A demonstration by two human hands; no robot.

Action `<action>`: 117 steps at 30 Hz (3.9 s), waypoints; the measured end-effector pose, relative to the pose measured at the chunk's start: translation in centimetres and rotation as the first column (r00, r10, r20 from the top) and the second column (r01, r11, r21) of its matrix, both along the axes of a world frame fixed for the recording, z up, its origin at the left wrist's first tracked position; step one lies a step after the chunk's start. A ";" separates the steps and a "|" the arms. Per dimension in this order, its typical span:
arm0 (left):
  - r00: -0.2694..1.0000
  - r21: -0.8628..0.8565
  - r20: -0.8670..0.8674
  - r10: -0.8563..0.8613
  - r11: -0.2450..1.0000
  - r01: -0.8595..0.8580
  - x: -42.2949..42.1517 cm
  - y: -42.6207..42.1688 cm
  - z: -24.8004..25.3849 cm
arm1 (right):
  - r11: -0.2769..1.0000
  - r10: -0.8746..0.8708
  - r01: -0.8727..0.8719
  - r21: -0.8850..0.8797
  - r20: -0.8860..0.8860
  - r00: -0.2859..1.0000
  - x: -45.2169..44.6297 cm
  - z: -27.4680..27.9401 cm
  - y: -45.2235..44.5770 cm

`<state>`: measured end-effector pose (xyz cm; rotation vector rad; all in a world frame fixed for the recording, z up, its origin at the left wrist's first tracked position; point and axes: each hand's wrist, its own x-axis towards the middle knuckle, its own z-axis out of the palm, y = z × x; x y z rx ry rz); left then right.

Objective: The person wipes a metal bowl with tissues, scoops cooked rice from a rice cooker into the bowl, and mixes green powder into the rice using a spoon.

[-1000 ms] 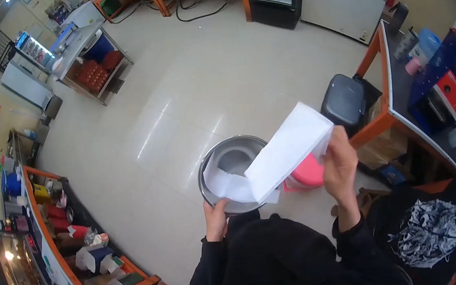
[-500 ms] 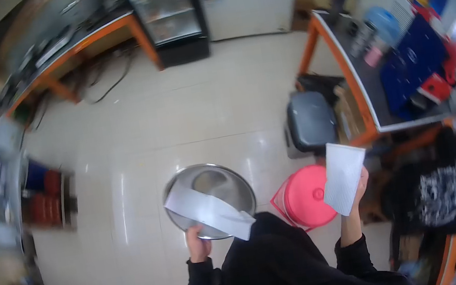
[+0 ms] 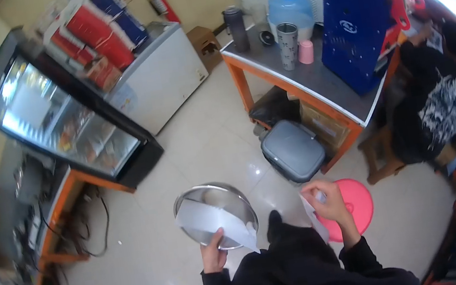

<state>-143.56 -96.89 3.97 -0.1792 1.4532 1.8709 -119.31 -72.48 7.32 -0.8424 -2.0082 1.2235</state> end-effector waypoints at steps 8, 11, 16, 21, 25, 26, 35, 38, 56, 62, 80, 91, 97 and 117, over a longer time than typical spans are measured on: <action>0.833 -0.146 -0.475 -0.285 0.958 0.245 -18.9 19.4 -0.4 | 0.999 0.022 -0.021 -0.035 0.033 0.999 -9.6 0.5 7.0; 0.565 -0.234 -0.733 -0.378 0.921 0.312 -22.6 29.0 0.1 | 0.996 -0.078 0.081 -0.032 0.106 0.991 -11.9 -0.3 10.5; 0.061 -0.340 -0.899 -0.434 0.780 0.526 -24.1 42.4 -0.9 | 0.847 -0.531 0.521 0.100 0.144 0.835 -16.0 -1.4 17.1; -0.308 -0.550 -0.820 -0.482 0.517 0.656 -22.1 50.9 -6.5 | 0.533 -0.846 0.846 0.024 0.007 0.533 -18.5 -0.7 23.9; -0.612 -0.614 -0.772 -0.172 0.449 0.649 -21.0 55.9 -12.0 | 0.457 -0.886 0.850 0.261 0.055 0.460 -21.8 3.4 31.0; -0.674 -0.619 -0.735 -0.078 0.482 0.620 -20.8 56.9 -12.7 | 0.475 -0.878 0.819 0.323 0.109 0.466 -22.1 2.9 33.1; -0.646 -0.467 -0.722 0.246 0.516 0.718 -23.0 60.8 -13.0 | 0.575 -0.817 0.792 0.204 0.194 0.543 -24.3 -1.4 44.6; -0.568 -0.419 -0.796 0.207 0.490 0.765 -24.9 61.0 -12.8 | 0.532 -0.844 0.837 0.129 0.153 0.514 -24.5 -2.1 45.1; -0.514 -0.590 -0.807 -0.291 0.339 0.733 -29.5 58.7 -18.2 | 0.425 -0.851 0.849 0.314 -0.181 0.493 -27.9 11.8 28.0; -0.626 -0.606 -0.769 -0.130 0.460 0.649 -28.6 57.8 -15.9 | 0.371 -0.804 0.800 0.471 -0.269 0.531 -29.4 15.6 23.9; -0.587 -0.560 -0.805 -0.087 0.441 0.702 -27.0 56.5 -14.6 | 0.303 -0.763 0.858 0.415 -0.434 0.479 -30.9 16.3 20.4; -0.604 -0.601 -0.787 -0.126 0.383 0.702 -26.7 56.5 -15.0 | 0.291 -0.746 0.853 0.432 -0.457 0.485 -30.6 16.2 20.2; -0.617 -0.601 -0.780 -0.102 0.394 0.695 -26.4 56.6 -14.6 | 0.294 -0.763 0.838 0.460 -0.416 0.496 -30.4 16.4 20.3; -0.582 -0.603 -0.793 -0.181 0.366 0.708 -26.0 56.4 -14.4 | 0.412 -0.755 0.831 0.373 -0.370 0.541 -29.8 16.4 20.9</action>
